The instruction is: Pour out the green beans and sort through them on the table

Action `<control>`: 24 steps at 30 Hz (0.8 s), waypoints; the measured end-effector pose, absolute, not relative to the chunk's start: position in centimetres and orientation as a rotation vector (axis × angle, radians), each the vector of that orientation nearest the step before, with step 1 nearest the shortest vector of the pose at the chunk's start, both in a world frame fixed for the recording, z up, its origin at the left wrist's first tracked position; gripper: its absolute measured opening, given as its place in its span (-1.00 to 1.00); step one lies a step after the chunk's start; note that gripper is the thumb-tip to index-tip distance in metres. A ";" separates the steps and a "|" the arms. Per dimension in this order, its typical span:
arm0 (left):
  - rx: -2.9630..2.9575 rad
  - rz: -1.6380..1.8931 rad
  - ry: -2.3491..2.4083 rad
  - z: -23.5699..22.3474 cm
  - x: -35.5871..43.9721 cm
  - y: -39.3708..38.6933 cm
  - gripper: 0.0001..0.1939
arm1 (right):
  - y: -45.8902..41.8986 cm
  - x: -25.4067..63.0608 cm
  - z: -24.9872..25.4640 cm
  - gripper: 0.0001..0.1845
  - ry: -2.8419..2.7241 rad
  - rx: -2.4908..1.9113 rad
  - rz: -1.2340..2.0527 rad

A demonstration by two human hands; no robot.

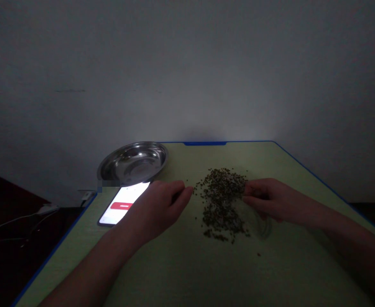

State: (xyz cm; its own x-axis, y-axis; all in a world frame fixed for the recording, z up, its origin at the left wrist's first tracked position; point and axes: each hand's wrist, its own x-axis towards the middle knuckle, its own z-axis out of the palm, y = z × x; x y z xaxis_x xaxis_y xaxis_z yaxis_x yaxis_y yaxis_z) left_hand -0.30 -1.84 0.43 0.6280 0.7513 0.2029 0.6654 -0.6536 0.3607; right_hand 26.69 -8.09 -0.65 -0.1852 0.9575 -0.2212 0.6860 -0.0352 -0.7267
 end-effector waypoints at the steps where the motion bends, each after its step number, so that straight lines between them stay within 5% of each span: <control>1: 2.600 0.495 1.150 0.4 -0.3 -1.8 -0.57 | -8.1 27.2 -0.5 -0.72 -1.923 -1.713 1.039; 24: 2.586 0.475 1.173 0.7 -0.3 -2.0 -0.56 | -8.8 24.6 -1.8 -0.69 -2.362 -1.474 0.473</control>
